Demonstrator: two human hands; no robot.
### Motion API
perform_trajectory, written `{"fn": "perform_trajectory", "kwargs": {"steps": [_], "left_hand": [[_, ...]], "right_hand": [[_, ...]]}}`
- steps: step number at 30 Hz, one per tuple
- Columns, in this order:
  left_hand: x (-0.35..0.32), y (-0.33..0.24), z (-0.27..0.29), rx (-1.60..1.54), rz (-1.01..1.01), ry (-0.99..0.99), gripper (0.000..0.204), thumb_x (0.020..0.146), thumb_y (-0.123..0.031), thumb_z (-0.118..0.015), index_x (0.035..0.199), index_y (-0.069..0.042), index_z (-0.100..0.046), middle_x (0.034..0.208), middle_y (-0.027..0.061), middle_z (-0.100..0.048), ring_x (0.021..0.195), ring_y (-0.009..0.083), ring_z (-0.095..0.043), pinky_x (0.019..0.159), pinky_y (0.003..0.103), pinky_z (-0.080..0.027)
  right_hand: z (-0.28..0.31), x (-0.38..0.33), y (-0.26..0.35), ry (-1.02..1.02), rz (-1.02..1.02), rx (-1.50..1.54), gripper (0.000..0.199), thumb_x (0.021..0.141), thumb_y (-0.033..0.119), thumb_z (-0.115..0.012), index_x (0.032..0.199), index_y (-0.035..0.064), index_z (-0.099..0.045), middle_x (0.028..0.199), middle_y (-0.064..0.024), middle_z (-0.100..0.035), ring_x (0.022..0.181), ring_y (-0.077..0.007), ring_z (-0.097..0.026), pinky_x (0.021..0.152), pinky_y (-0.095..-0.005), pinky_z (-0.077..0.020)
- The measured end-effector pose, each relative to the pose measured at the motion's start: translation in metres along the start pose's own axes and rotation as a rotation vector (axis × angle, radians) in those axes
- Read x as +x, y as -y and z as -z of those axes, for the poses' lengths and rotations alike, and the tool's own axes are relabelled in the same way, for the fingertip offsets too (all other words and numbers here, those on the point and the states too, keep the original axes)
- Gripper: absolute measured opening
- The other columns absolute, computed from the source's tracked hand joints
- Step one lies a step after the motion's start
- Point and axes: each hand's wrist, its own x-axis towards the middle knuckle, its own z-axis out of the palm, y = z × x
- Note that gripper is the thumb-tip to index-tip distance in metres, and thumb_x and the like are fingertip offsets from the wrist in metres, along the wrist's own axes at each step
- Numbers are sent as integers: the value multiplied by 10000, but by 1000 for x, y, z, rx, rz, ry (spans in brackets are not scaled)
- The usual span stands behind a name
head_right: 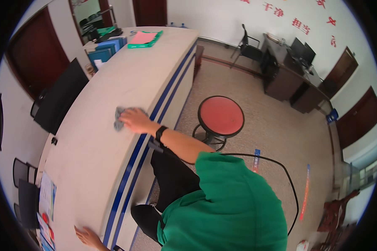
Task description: Wiping down a long service counter with a cloth.
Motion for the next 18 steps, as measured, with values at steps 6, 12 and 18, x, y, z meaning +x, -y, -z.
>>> {"fn": "perform_trajectory", "kwargs": {"steps": [6,12,18], "left_hand": [[2,-4,20,186,1,3,455,1063,-401,-451,1342,-53,-539,1245,184,-584,1076,370,-601,893,502,-494],[61,-16,-19,-210,310,171,672,1074,-543,-340,1499,-26,-406,1376,258,-503,1189,466,-530,1025,647,-393],[135,-252,-35,-646,-133,321,445,1095,-302,-461,1473,-66,-465,1348,226,-545,1201,376,-565,1028,479,-458]], "right_hand": [[7,30,-92,-54,-271,-49,486,1059,354,-482,1508,170,-472,1590,-54,-422,1519,-296,-278,1217,-588,-188],[10,73,-107,-103,-343,-38,562,1052,445,-463,1524,141,-461,1595,-72,-417,1535,-305,-244,1227,-611,-139],[-2,73,-123,-174,-332,-92,559,1034,453,-493,1496,139,-493,1582,-81,-434,1511,-326,-295,1212,-631,-168]]}}
